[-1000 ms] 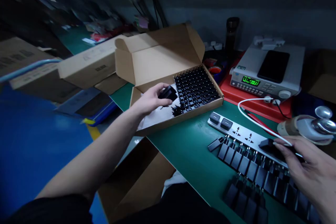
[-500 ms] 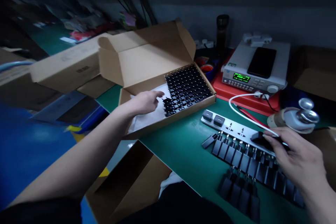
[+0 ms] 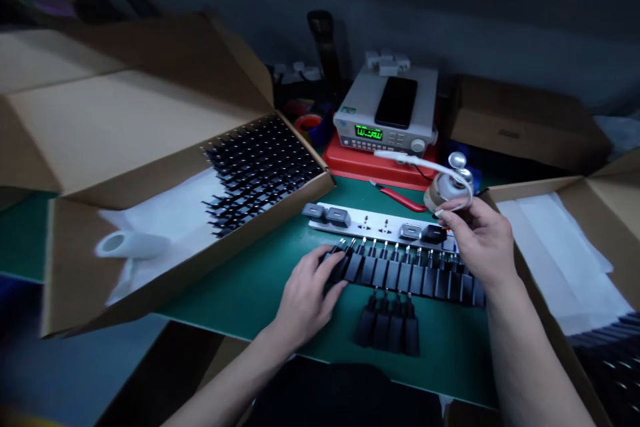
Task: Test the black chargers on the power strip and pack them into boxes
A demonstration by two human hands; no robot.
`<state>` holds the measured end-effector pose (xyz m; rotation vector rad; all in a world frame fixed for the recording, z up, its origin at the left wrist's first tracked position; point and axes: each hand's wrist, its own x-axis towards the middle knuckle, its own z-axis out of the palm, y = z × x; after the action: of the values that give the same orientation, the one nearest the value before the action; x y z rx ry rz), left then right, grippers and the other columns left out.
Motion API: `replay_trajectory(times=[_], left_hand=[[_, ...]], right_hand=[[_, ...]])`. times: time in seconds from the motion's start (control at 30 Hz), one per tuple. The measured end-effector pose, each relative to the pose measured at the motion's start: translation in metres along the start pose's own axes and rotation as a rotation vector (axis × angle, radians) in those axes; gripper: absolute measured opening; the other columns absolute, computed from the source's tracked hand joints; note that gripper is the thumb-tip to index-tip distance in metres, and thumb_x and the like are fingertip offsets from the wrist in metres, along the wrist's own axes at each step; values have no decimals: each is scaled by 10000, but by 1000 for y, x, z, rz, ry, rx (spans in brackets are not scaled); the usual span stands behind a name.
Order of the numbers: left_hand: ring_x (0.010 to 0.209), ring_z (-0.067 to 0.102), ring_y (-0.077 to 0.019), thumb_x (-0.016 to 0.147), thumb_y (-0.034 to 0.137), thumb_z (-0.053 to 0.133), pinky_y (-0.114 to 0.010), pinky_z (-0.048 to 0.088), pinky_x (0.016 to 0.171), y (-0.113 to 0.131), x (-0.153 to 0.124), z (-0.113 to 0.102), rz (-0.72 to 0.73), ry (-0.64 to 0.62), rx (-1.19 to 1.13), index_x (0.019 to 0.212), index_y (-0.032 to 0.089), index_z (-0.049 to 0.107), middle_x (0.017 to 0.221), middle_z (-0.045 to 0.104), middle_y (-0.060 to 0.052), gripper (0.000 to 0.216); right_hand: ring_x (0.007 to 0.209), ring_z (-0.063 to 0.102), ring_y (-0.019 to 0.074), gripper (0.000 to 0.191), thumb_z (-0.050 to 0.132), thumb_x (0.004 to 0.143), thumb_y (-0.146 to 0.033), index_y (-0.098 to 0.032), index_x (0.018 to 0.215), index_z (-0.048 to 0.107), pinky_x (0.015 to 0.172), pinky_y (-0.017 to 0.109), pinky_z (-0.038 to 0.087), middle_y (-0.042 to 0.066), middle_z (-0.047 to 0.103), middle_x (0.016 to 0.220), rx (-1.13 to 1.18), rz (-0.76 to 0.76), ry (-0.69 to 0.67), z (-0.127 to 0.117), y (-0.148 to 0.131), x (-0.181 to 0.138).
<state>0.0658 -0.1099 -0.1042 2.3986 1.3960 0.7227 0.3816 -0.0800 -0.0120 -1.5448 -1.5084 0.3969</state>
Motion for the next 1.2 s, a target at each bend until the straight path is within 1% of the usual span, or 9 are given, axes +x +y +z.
replay_trajectory(times=[0.07, 0.2, 0.37, 0.53, 0.63, 0.73, 0.9, 1.03, 1.2], left_hand=[[1228, 620, -319, 960, 211, 547, -514, 579, 985, -8, -8, -7, -15, 20, -84, 1375, 271, 495, 1376, 584, -154, 423], [1206, 638, -284, 961, 181, 560, -486, 584, 979, -14, -8, -42, 2, 48, -208, 1310, 305, 532, 1343, 613, -113, 372], [1204, 613, -278, 942, 145, 567, -455, 568, 963, 4, 41, -70, 349, 20, -71, 1311, 253, 539, 1358, 597, -138, 385], [1123, 606, -327, 881, 94, 529, -501, 555, 910, 31, 119, -63, 592, -229, 205, 1207, 148, 630, 1244, 619, -180, 345], [995, 616, -313, 777, 43, 554, -445, 553, 810, 51, 154, -58, 642, -442, 298, 1057, 144, 688, 1067, 635, -148, 326], [910, 614, -272, 742, 21, 568, -379, 533, 772, 65, 172, -53, 646, -544, 297, 925, 130, 694, 970, 631, -125, 247], [987, 634, -275, 767, 41, 599, -378, 531, 846, 56, 180, -55, 572, -572, 226, 939, 123, 685, 1025, 662, -133, 209], [888, 672, -264, 723, -19, 521, -366, 542, 758, 37, 171, -60, 475, -581, 297, 907, 139, 670, 930, 690, -109, 284], [934, 703, -273, 664, -29, 495, -386, 562, 790, 29, 156, -50, 513, -565, 338, 1292, 71, 575, 1009, 738, -126, 641]], right_hand=[[746, 707, 206, 85, 723, 896, -317, -236, 917, 729, 686, 342, 579, 15, 750, 848, 10, 30, -24, -10, 5, -1], [873, 699, 209, 63, 679, 929, -289, -239, 928, 718, 778, 340, 548, 17, 740, 929, -134, -77, -182, -17, 8, -3], [836, 679, 191, 79, 596, 972, -233, -232, 952, 673, 714, 311, 510, 23, 716, 927, -330, -299, -221, -14, 2, -5], [843, 687, 206, 86, 576, 976, -237, -235, 952, 659, 714, 317, 508, 29, 717, 929, -382, -329, -217, -13, 2, -6], [852, 686, 209, 86, 580, 974, -238, -238, 957, 663, 723, 322, 512, 29, 720, 940, -368, -317, -212, -13, 4, -7], [853, 686, 211, 88, 586, 970, -237, -237, 957, 672, 720, 329, 515, 29, 724, 944, -362, -312, -201, -13, 6, -7], [860, 691, 216, 89, 594, 966, -246, -235, 968, 682, 711, 339, 525, 33, 729, 959, -353, -306, -190, -12, 7, -8], [862, 689, 208, 91, 583, 974, -234, -233, 960, 673, 724, 335, 535, 31, 724, 947, -322, -316, -194, -12, 6, -9], [849, 691, 206, 84, 591, 971, -237, -227, 966, 674, 711, 330, 537, 37, 727, 947, -327, -328, -163, -11, 7, -9]])
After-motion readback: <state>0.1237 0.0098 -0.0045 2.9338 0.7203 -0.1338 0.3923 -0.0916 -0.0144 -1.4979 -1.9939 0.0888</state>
